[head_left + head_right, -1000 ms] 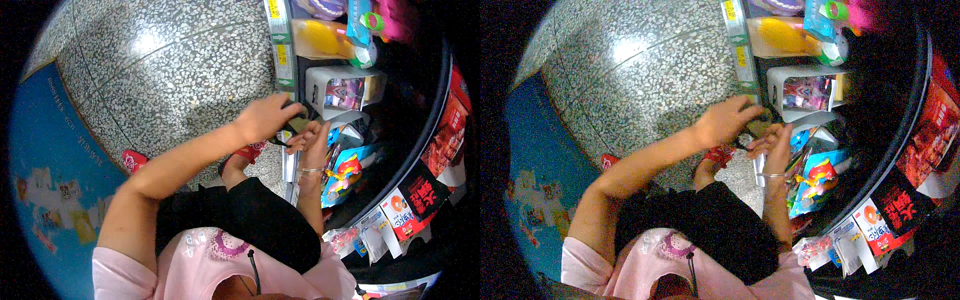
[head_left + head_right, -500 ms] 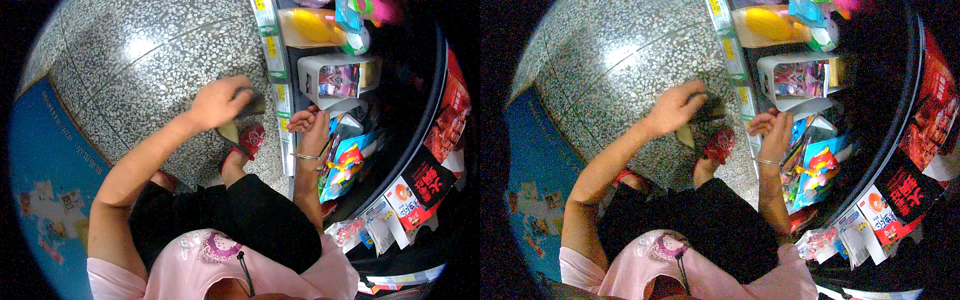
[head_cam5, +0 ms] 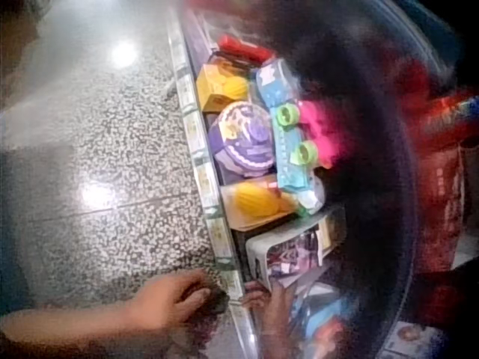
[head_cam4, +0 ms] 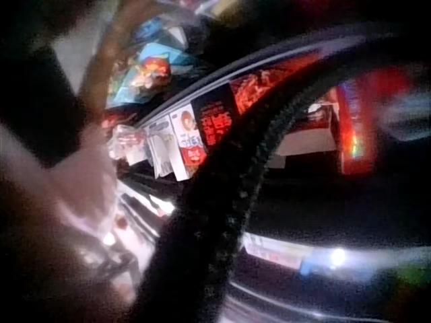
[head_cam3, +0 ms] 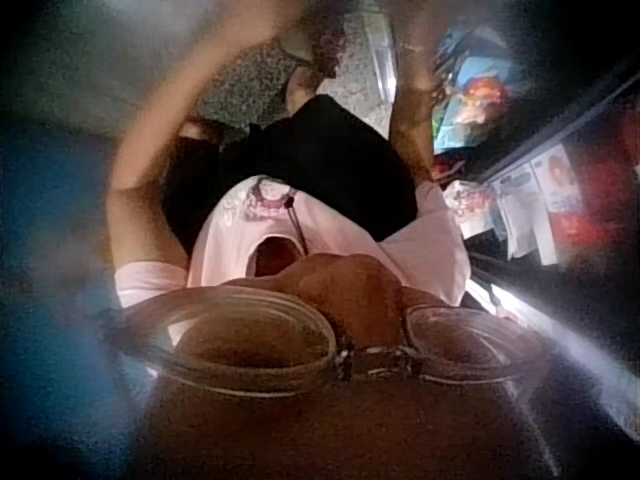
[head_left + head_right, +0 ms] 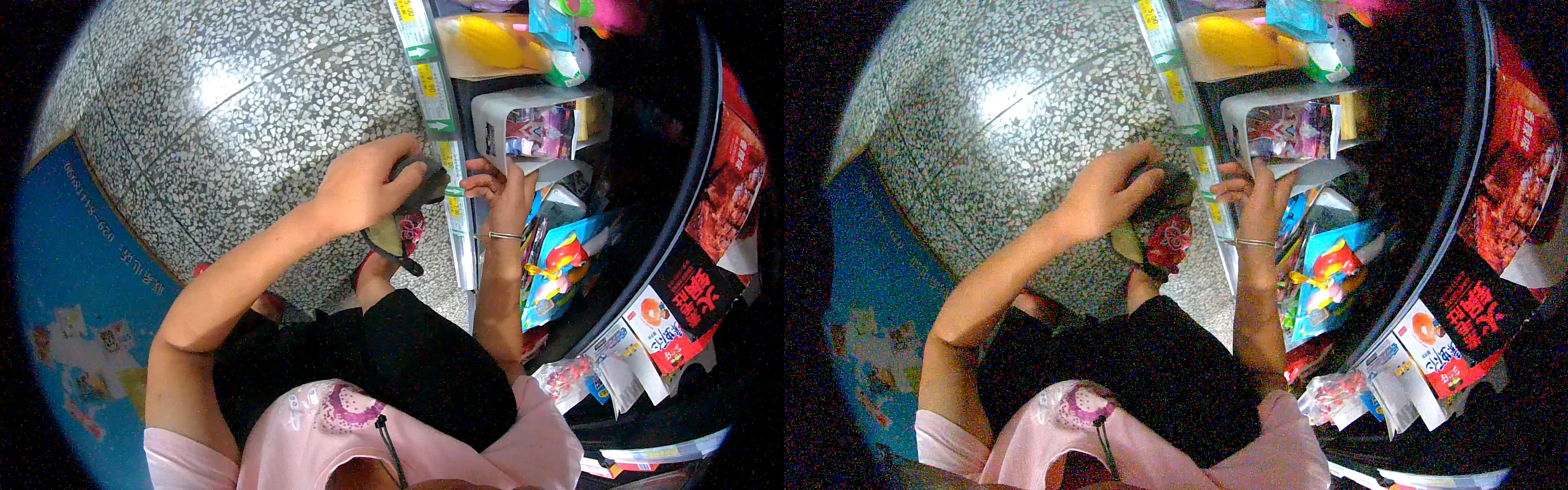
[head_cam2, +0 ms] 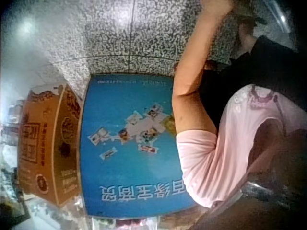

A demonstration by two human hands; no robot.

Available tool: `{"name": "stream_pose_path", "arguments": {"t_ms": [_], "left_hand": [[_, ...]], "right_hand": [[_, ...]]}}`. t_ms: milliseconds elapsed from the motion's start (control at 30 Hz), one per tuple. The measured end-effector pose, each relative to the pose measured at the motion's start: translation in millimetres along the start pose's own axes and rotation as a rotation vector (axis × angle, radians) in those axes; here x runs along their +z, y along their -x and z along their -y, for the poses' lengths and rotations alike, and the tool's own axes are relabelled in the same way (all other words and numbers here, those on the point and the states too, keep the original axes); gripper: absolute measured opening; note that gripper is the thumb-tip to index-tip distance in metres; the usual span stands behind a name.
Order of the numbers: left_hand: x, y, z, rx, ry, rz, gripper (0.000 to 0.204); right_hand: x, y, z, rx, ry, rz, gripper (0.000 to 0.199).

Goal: The person cleans a retail display shelf using a dark cloth. They remove various items including packaged toys and stationery, wipe the shelf surfaces, and then place the items back. The person also wipes the inside of a white plastic tray and cleans the shelf edge.

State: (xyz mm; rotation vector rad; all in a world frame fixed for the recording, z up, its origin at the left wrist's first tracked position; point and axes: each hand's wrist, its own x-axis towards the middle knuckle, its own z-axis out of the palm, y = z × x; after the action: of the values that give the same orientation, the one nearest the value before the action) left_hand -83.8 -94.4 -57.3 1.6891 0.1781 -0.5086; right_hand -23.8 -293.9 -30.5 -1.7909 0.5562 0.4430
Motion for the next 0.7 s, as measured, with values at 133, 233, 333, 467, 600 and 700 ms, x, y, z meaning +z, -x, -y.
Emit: {"name": "stream_pose_path", "arguments": {"t_ms": [133,233,333,467,600,700], "left_hand": [[7,2,10,0.041,0.009,-0.063,0.024],[8,2,10,0.036,0.013,-0.051,0.024],[8,1,8,0.011,0.023,-0.050,0.025],[3,-1,2,-0.018,0.011,-0.027,0.026],[3,-2,6,0.002,-0.014,-0.018,0.025],[5,-1,9,0.010,-0.006,-0.035,0.025]], "right_hand": [[-6,-2,-4,0.014,0.002,0.055,0.037],[-6,-1,-5,0.029,0.035,0.057,0.032],[0,1,-2,0.042,0.051,0.054,0.029],[1,1,0,0.032,0.089,0.069,0.028],[2,-2,4,0.024,0.158,0.086,0.027],[9,-1,14,0.011,0.218,0.091,0.030]]}}
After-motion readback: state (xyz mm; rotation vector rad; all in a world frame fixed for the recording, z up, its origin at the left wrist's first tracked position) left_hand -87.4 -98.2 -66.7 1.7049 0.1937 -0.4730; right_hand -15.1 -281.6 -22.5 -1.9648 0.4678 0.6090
